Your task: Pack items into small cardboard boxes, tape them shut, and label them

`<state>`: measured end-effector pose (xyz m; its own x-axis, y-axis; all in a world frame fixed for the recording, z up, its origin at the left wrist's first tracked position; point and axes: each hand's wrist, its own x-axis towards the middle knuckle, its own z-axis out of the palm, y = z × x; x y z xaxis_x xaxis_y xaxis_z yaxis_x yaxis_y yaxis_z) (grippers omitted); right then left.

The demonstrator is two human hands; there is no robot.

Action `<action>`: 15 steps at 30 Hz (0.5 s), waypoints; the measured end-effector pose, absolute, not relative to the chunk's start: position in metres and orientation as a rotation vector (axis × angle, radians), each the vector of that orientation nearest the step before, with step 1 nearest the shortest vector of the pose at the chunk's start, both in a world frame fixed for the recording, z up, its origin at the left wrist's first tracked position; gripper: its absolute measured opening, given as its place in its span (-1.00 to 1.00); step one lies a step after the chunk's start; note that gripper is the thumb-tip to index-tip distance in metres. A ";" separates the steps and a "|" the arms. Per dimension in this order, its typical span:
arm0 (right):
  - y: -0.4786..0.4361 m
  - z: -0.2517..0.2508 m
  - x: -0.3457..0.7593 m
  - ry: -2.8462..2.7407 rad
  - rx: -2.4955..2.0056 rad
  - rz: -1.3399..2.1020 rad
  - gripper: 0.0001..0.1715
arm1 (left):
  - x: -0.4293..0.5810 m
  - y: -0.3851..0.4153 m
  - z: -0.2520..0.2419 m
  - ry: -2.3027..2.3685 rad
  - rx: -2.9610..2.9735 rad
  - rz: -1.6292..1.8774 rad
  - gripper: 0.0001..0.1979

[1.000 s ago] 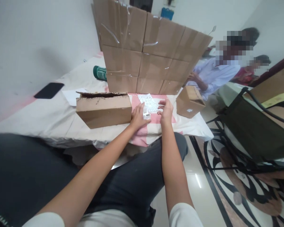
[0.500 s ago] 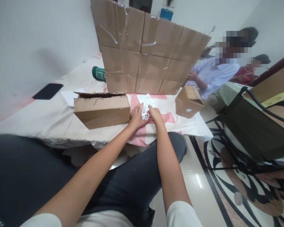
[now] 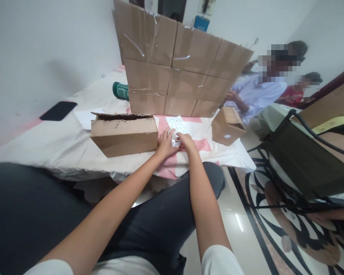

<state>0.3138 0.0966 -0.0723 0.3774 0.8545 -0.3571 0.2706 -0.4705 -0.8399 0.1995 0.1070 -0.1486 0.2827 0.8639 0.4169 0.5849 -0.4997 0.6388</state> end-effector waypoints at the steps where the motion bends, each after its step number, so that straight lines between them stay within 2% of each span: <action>1: 0.097 -0.073 0.314 -0.971 -1.944 1.067 -0.72 | 0.200 0.107 -0.149 1.312 2.198 1.069 -0.13; 7: 0.101 -0.078 0.317 -0.988 -1.921 1.032 -0.81 | 0.200 0.109 -0.151 1.311 2.196 1.078 -0.13; 15: 0.097 -0.076 0.317 -1.063 -1.872 1.025 -0.79 | 0.200 0.109 -0.151 1.296 2.195 1.086 -0.12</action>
